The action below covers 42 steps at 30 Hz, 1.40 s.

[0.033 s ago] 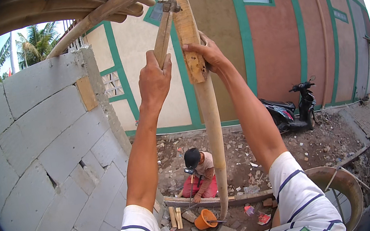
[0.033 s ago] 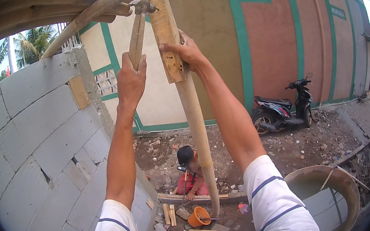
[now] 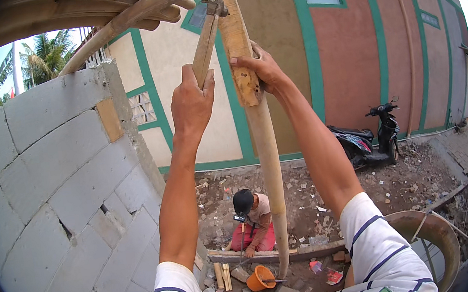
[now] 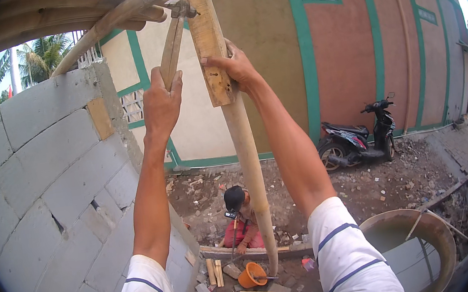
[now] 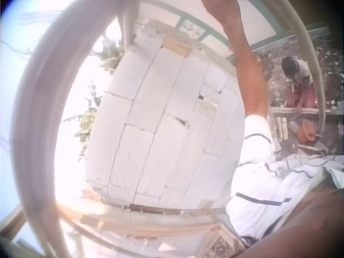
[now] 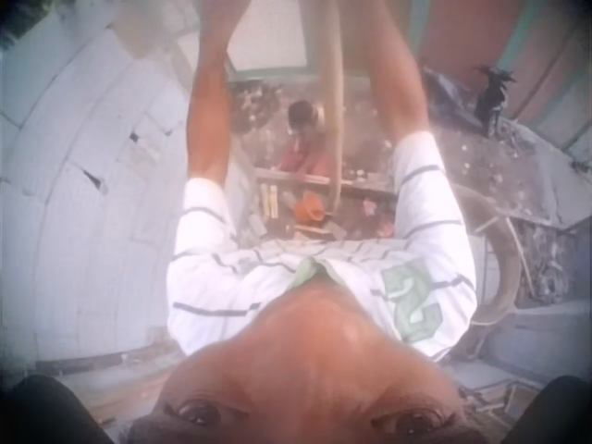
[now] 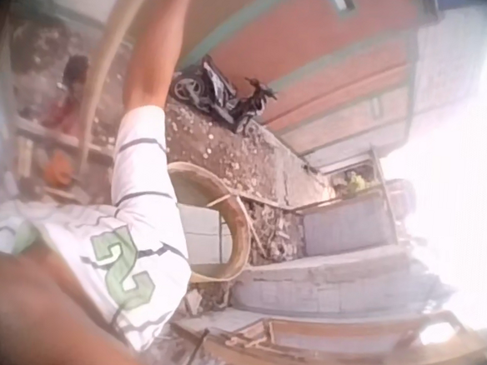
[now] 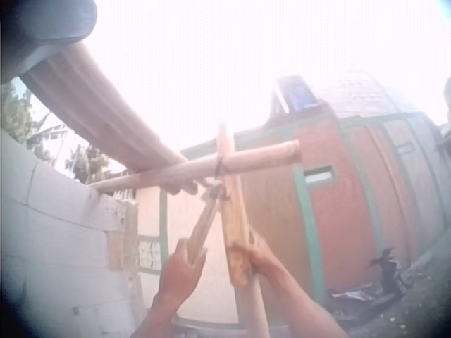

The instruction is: The person positions a wooden block against a bamboo pole, hammers it into place with a hammer, wraps wire around the block and pole, and tightens and cuts the wire using pliers.

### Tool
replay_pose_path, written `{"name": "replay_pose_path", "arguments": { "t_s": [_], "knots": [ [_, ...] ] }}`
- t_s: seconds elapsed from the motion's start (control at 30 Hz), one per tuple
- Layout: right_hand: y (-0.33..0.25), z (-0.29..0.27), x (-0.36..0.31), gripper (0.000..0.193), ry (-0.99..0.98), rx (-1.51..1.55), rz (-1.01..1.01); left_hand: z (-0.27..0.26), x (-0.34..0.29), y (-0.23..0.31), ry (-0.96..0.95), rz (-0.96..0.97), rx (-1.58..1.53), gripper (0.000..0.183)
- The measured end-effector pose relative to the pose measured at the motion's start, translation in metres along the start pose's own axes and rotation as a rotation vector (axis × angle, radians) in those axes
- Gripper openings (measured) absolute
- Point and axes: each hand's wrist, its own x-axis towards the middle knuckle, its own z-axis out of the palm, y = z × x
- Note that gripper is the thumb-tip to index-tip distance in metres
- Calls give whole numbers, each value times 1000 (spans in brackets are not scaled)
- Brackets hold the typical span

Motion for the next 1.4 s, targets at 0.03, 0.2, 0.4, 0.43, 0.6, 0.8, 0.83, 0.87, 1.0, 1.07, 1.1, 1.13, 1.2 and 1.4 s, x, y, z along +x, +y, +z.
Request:
{"name": "replay_pose_path", "arguments": {
  "t_s": [0.03, 0.2, 0.4, 0.43, 0.6, 0.8, 0.83, 0.87, 1.0, 1.07, 1.1, 1.13, 1.2, 1.4],
  "knots": [
    [0, -4, -1, 97, 8, -5, 5, -6, 0, 6, -7, -1, -9, 32],
    [-3, -12, -3, 98, -23, -46, 2, -71, 19, 60, 440, 238, -503, 34],
    [-12, 6, -3, 97, -34, -32, 55, -41, 24, 45, 729, 480, -828, 37],
    [-7, 4, -6, 97, -27, -36, 64, 6, 8, -14, 446, 290, -289, 35],
    [0, -11, -1, 107, 20, -30, -6, -7, 10, 28, 63, -41, -212, 36],
    [-1, -5, -1, 101, 16, -25, 6, 14, 7, -3, -8, -1, 43, 35],
    [1, -9, 1, 100, 23, -25, -3, 8, 9, 1, -6, 3, 40, 35],
    [2, -13, 3, 100, 26, -27, -8, 0, 11, 5, 78, 66, -19, 36],
    [-1, -14, 0, 100, 9, -44, 16, -69, 30, 50, 412, 193, -457, 38],
    [-2, -9, -1, 100, -7, -48, 15, -108, 35, 82, 622, 322, -661, 41],
    [-1, -7, -2, 100, -3, -29, 5, -117, 36, 88, 740, 397, -702, 42],
    [-2, -5, -3, 100, 0, -10, -6, -115, 35, 95, 874, 343, -801, 43],
    [-5, -2, 0, 99, -5, -29, 20, -61, 33, 57, 791, 492, -861, 38],
    [10, -17, 7, 104, 16, -21, -9, -19, 21, 35, 1, 24, -80, 32]
  ]
}}
